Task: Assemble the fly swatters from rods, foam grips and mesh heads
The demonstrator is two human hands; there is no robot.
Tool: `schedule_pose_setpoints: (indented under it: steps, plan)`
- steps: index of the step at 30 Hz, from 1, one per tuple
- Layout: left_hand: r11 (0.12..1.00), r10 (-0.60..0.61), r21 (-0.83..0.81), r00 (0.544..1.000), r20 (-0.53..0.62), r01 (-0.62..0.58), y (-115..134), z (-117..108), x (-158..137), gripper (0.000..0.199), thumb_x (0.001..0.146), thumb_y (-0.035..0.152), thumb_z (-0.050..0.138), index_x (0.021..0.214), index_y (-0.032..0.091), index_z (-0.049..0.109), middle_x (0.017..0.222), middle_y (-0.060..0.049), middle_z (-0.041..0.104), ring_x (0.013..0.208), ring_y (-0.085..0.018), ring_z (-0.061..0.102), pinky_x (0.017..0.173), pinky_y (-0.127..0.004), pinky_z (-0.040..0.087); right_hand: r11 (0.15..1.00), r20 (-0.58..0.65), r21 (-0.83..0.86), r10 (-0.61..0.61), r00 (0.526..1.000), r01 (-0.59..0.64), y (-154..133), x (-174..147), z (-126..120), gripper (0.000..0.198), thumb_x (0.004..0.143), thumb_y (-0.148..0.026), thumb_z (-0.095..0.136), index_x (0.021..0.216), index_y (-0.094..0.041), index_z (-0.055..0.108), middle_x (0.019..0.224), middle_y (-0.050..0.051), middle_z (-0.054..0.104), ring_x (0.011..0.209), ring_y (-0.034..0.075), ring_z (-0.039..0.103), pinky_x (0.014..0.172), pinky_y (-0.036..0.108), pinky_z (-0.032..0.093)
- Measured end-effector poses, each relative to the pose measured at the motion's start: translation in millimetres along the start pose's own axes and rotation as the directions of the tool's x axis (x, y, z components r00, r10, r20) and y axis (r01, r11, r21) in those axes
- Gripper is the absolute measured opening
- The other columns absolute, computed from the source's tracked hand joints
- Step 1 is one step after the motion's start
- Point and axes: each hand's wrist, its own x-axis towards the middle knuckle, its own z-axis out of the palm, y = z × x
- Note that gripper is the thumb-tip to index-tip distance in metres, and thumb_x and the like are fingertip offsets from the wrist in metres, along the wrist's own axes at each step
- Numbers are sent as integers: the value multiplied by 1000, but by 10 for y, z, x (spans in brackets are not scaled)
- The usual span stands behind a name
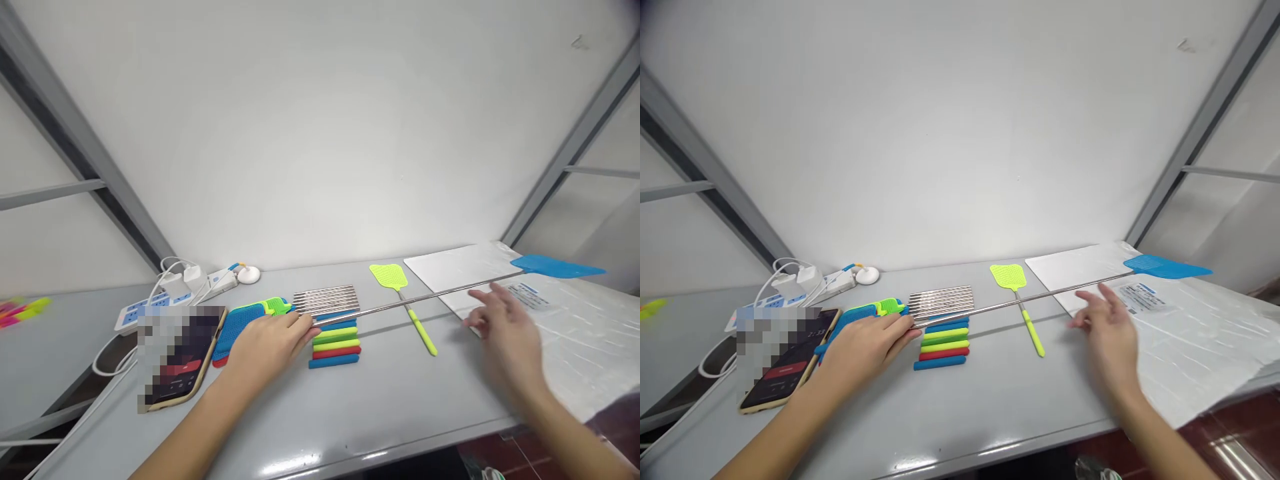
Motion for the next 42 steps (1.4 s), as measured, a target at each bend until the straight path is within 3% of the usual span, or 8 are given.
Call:
schedule_pose_setpoints:
  steps: [2, 4, 8, 12, 17, 32, 38, 42]
  plan:
    - [1000, 12, 16, 999, -49, -12, 41, -32, 5, 32, 100, 39, 39, 80, 21, 57, 67, 1, 62, 59, -16, 59, 53, -28, 32, 928, 136, -216, -279, 951, 303, -4, -265, 165, 53, 89, -36, 61, 137, -32, 39, 114, 6, 55, 73, 16, 60, 67, 37, 53]
    - [999, 40, 34, 994, -99, -37, 92, -86, 6, 33, 100, 38, 41, 76, 20, 56, 63, 2, 60, 57, -15, 58, 54, -28, 32, 595, 400, -392, -577, 712, 702, -68, -413, 336, 48, 85, -34, 66, 130, -28, 48, 111, 10, 59, 95, 26, 61, 82, 45, 49]
    - [994, 90, 69, 981, -169, -79, 191, -257, -51, 33, 99, 37, 43, 73, 20, 54, 62, 2, 59, 55, -15, 56, 55, -29, 33, 66, 798, -340, -507, 325, 938, -292, -431, 612, 20, 95, -33, 55, 109, -21, 59, 95, 9, 68, 89, 23, 62, 91, 45, 39]
    - [988, 114, 121, 979, -170, -94, 190, -418, -252, 36, 99, 41, 42, 71, 20, 51, 59, 3, 56, 52, -17, 54, 53, -30, 31, -76, 902, -204, -401, 158, 976, -429, -385, 609, 23, 99, -28, 47, 80, -20, 57, 63, -1, 56, 57, 14, 48, 57, 30, 29]
    - [984, 138, 121, 988, -75, -129, 109, -486, -629, 39, 102, 38, 33, 70, 21, 47, 57, 3, 54, 48, -16, 52, 50, -30, 27, -186, 938, -91, -346, 21, 978, -440, -280, 265, 22, 99, -26, 47, 80, -20, 56, 62, -2, 52, 58, 14, 44, 56, 31, 24]
    - [998, 57, 27, 998, 11, -58, -253, -294, -1036, 42, 101, 40, 35, 68, 20, 51, 59, 1, 57, 54, -15, 55, 52, -27, 30, -166, 986, -47, -163, 20, 985, -236, 79, -129, 17, 98, -20, 45, 83, -20, 55, 68, -2, 53, 60, 14, 48, 57, 30, 26]
    - [995, 23, 99, 1000, -20, -21, -209, -323, -986, 42, 102, 41, 33, 70, 19, 50, 59, 0, 58, 50, -15, 54, 46, -27, 22, -219, 960, -113, -275, 50, 969, -296, 5, -182, 20, 96, -20, 49, 76, -20, 52, 61, -3, 50, 53, 14, 45, 54, 31, 23]
    - [993, 117, 25, 993, -4, -116, 72, -466, -805, 44, 102, 43, 31, 70, 19, 49, 58, 2, 56, 47, -13, 52, 45, -28, 23, -70, 977, -29, -211, 13, 997, -444, -318, -31, 14, 96, -17, 44, 88, -21, 54, 67, -2, 57, 57, 14, 51, 55, 30, 26]
